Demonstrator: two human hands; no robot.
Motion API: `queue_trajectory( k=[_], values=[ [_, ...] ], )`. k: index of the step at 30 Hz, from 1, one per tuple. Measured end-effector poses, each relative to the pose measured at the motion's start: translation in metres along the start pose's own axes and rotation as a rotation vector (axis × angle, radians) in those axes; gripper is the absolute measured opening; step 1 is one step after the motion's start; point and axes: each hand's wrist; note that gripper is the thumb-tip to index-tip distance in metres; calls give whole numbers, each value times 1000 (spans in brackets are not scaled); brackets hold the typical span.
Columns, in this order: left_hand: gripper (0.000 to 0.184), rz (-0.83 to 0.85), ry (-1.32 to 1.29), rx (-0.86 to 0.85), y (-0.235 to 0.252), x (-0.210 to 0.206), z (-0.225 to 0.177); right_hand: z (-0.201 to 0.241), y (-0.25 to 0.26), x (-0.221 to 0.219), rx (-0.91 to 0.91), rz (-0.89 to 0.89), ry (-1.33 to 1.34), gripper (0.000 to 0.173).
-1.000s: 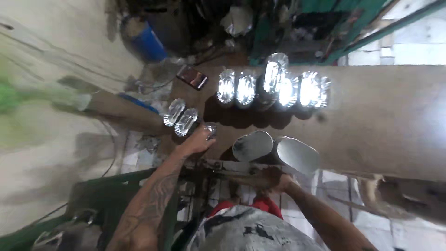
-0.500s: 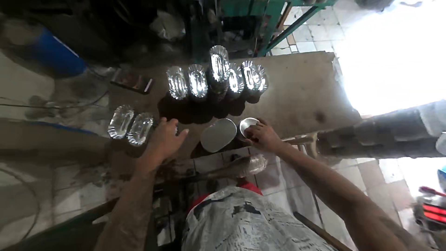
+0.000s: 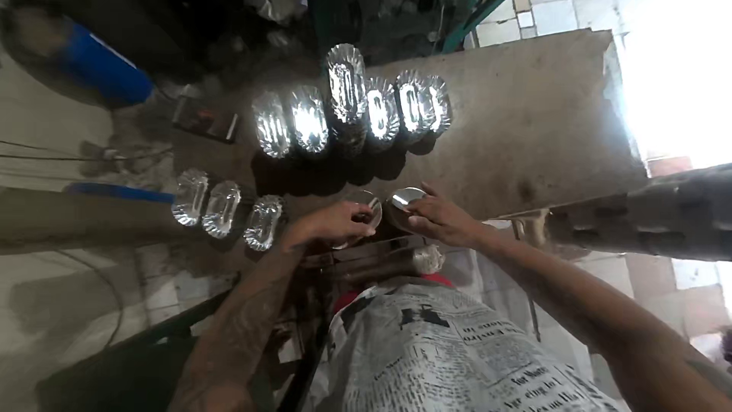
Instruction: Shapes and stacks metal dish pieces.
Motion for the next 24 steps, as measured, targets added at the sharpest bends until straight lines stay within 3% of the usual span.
queue_trajectory(
  k=[2,5,9,11,14,16,19,21,24],
  values=[
    [26,40,-62,-10,0,7,2,16,-5,7,-56,21,-24,41],
    [21,46,-78,10,-1,9,-1,-6,4,2,10,23,20,41],
    [21,13,-38,16,-2,5,-1,-33,7,-13,157,-177,63,32],
    [25,2,26,19,-1,4,-3,-35,7,-20,181,-253,33,28],
    [47,-41,236,48,5,-5,-4,-33,7,-25,126,-241,-37,37],
    [48,-50,298,37,8,-11,-2,-35,8,-28,124,-248,-19,36],
    [35,-20,159,-31,0,2,1,-35,10,-29,147,-259,-5,35],
    [39,-11,123,-60,-3,8,-1,-33,11,-28,148,-276,-19,33],
    [49,-8,285,-40,6,-10,-2,-23,5,-29,115,-263,-58,29]
  ],
)
Point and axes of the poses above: each hand's wrist, its own y-axis towards the middle knuckle, its own x-axis out of the back of the hand, z = x × y, and after that the axes turned 15 degrees about -x, right-handed
